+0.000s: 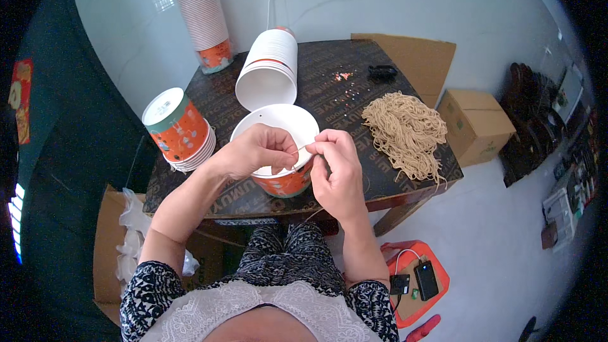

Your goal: Tie thin strings onto the rims of paper cups to create handles or decorative elements.

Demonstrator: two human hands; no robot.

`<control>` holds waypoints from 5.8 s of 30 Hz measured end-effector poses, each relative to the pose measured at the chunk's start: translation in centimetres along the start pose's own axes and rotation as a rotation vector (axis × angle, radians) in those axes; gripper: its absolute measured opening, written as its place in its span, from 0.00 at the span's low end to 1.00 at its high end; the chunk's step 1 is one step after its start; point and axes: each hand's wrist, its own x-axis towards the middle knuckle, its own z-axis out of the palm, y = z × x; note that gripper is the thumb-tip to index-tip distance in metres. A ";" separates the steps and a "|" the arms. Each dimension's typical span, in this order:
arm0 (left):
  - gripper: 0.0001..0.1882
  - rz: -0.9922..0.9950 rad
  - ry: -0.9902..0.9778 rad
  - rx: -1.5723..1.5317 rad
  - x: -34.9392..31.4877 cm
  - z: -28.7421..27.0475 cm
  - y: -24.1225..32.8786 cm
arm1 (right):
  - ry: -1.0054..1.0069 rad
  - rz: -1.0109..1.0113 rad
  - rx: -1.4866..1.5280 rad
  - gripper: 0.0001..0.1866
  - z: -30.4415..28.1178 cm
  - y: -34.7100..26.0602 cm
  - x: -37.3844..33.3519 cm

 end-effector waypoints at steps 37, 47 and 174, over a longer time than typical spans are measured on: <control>0.05 0.176 0.104 0.179 -0.4 1.3 -1.1 | 0.019 -0.005 -0.035 0.07 2.3 1.0 -1.3; 0.07 0.504 0.542 0.928 -1.1 3.7 -1.7 | 0.017 0.000 -0.040 0.05 2.1 1.1 -1.0; 0.18 0.474 0.565 1.102 -2.4 6.6 -2.3 | 0.094 0.054 0.785 0.28 0.6 -1.2 -3.5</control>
